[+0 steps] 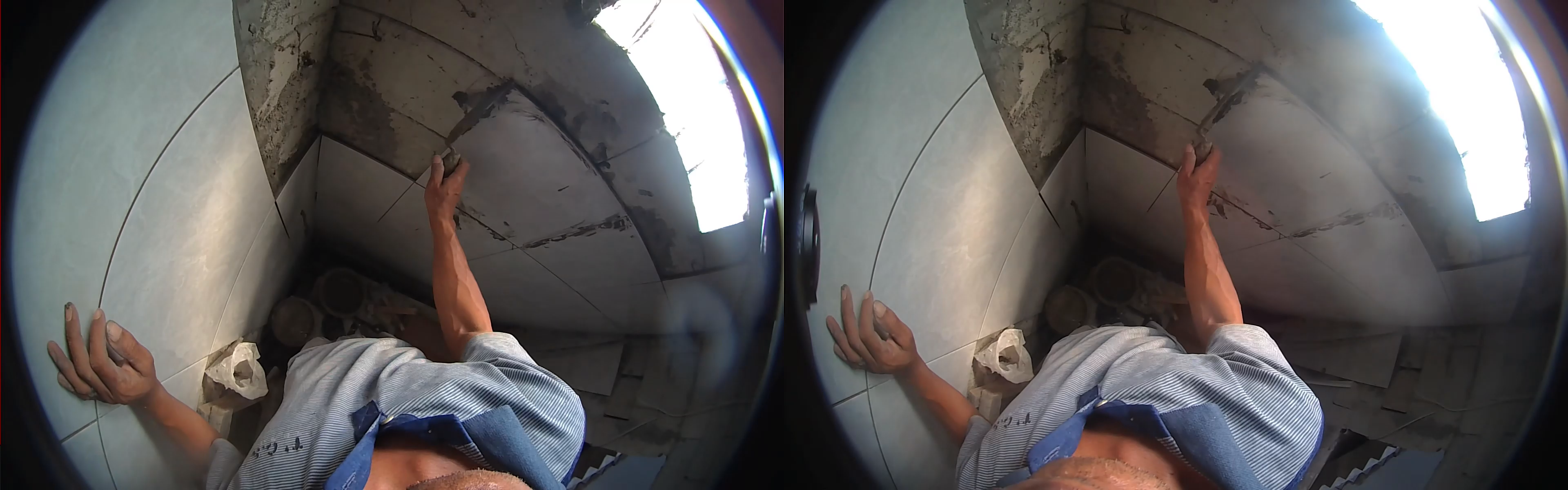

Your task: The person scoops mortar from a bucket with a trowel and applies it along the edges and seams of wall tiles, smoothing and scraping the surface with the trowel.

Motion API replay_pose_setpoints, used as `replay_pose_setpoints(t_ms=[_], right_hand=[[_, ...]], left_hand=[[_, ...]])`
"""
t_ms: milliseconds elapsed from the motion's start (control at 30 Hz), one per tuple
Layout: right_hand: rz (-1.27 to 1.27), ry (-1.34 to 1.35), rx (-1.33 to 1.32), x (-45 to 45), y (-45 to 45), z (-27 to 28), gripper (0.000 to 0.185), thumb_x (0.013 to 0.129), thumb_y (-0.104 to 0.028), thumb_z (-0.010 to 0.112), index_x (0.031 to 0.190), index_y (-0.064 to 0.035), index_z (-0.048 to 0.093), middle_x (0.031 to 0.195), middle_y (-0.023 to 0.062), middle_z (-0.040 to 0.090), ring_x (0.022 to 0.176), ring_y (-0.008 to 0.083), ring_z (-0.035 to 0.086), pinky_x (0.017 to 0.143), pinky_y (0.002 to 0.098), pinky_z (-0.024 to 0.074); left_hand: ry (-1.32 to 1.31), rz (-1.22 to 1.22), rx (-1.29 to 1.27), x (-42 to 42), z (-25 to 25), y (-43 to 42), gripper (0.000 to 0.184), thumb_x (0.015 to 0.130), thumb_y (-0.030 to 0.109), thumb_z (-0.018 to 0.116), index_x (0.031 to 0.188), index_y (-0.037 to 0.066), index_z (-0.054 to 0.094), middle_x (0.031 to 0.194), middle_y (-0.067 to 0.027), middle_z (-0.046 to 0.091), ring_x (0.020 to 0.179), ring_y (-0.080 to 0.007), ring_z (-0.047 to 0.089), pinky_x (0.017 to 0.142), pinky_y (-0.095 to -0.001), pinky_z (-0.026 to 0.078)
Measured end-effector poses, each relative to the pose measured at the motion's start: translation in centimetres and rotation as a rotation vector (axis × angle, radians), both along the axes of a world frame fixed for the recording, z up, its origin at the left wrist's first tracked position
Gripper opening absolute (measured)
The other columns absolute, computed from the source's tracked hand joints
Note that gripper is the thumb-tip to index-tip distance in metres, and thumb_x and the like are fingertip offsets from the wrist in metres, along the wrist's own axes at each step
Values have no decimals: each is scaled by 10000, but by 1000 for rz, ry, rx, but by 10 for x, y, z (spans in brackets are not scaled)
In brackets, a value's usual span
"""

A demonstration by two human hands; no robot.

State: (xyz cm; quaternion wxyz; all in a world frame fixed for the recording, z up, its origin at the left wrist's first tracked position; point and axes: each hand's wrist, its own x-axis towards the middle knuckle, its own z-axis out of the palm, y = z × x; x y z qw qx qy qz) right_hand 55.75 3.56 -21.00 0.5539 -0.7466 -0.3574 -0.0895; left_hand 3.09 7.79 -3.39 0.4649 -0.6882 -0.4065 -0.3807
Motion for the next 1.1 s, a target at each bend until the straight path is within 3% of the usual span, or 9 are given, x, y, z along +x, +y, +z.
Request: replay_pose_setpoints(t_ms=[200,300,400,500,667,733,800,867,1100], right_hand=[[-39,119,-56,-45,-20,-49,409,976,-300,580,1140,45,435,920,166,550,838,246,525,752,402,443],[-4,111,-31,-55,-27,-67,429,959,-268,588,1176,73,442,991,240,552,901,356,547,806,437,440],[16,150,-79,-39,-32,-49,443,950,-270,599,1180,76,443,1008,233,537,920,337,537,810,432,439],[8,-214,-51,-13,-3,-5,426,970,-307,590,1167,31,421,910,150,538,773,226,544,677,394,456],[85,270,-14,-30,7,29,439,953,-287,607,1143,27,365,773,102,546,578,158,537,515,320,446],[96,343,14,-41,5,22,434,950,-282,605,1143,26,367,772,104,549,593,160,543,527,326,449],[107,413,41,-53,0,5,429,947,-277,603,1142,25,370,770,107,552,609,161,548,538,332,452],[5,342,-38,-64,-5,-19,474,932,-325,611,1128,49,393,777,155,545,696,262,542,658,410,459],[131,185,-296,-36,-60,-57,431,948,-308,598,1130,49,441,905,206,585,819,290,584,753,419,467]], left_hand=[[11,24,21,-2,-3,1,165,995,222,521,988,121,651,1090,-61,703,1125,-171,583,1093,-401,406],[10,-26,-3,-3,-2,1,168,995,222,518,985,119,651,1093,-61,705,1147,-186,576,1101,-401,393],[-2,-62,-27,-4,-2,1,169,995,227,518,984,122,651,1092,-66,707,1158,-201,574,1118,-392,365],[22,-12,34,1,0,1,166,994,229,520,980,125,649,1090,-74,709,1150,-211,582,1129,-387,344],[25,-23,27,-1,1,1,163,994,222,519,972,121,645,1071,-77,713,1126,-207,597,1126,-392,350],[24,-20,19,-2,0,2,161,994,219,517,970,119,642,1064,-77,715,1114,-203,604,1120,-396,362],[-45,-156,-31,-5,-3,4,172,992,258,531,993,157,671,1143,8,693,1274,-259,492,1105,-367,317],[-53,-155,-35,-5,-4,3,172,994,258,528,992,157,667,1139,6,694,1270,-262,496,1102,-367,319],[-8,-122,32,5,3,2,175,999,231,498,998,123,636,1068,-68,718,1244,-250,524,1160,-392,264]])
